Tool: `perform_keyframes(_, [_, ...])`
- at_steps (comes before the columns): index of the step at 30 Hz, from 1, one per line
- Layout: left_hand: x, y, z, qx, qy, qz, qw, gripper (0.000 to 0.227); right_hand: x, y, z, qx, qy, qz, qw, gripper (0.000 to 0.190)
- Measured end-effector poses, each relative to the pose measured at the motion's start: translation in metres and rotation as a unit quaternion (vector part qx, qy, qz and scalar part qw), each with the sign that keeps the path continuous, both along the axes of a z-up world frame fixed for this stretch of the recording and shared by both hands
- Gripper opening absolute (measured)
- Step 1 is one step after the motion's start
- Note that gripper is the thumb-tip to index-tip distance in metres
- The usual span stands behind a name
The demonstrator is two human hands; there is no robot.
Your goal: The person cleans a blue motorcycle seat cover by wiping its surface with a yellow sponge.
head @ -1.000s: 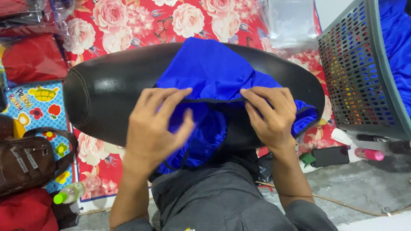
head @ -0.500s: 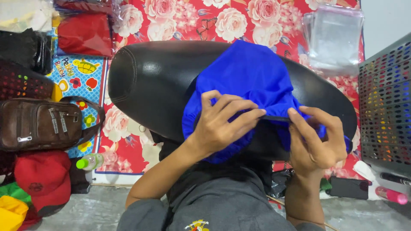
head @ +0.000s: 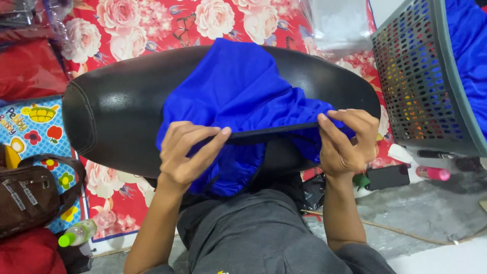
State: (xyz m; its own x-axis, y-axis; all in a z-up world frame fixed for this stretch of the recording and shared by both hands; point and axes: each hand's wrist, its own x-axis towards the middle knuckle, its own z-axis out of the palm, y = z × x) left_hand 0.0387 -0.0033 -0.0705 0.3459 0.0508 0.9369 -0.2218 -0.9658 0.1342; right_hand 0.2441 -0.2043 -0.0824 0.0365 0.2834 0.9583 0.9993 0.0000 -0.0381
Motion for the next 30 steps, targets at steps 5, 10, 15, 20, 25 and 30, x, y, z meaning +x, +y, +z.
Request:
perform_keyframes(5, [-0.007, 0.005, -0.015, 0.0, -0.002, 0.0, 1.0, 0.009, 0.012, -0.016, -0.025, 0.0, 0.016, 0.0, 1.0, 0.01])
perform_keyframes(10, [-0.012, 0.009, -0.023, -0.003, -0.015, 0.004, 1.0, 0.012, 0.024, -0.023, -0.04, 0.028, 0.012, -0.018, 0.999, 0.01])
perform_keyframes(15, [-0.021, 0.014, -0.033, -0.007, -0.009, 0.009, 1.0, 0.013, 0.027, -0.026, -0.046, 0.064, 0.006, -0.022, 0.998, 0.013])
perform_keyframes(20, [-0.024, 0.013, -0.038, -0.009, -0.008, 0.013, 1.0, 0.013, 0.026, -0.028, -0.054, 0.062, 0.008, -0.03, 0.998, 0.013])
perform_keyframes(25, [-0.019, 0.008, -0.026, -0.032, -0.004, 0.019, 0.999, 0.016, 0.021, -0.032, -0.055, 0.045, 0.037, -0.025, 0.998, 0.01])
perform_keyframes(30, [-0.011, -0.008, 0.016, -0.194, 0.206, -0.043, 0.958, 0.007, 0.0, -0.017, -0.014, -0.219, 0.344, 0.105, 0.907, 0.015])
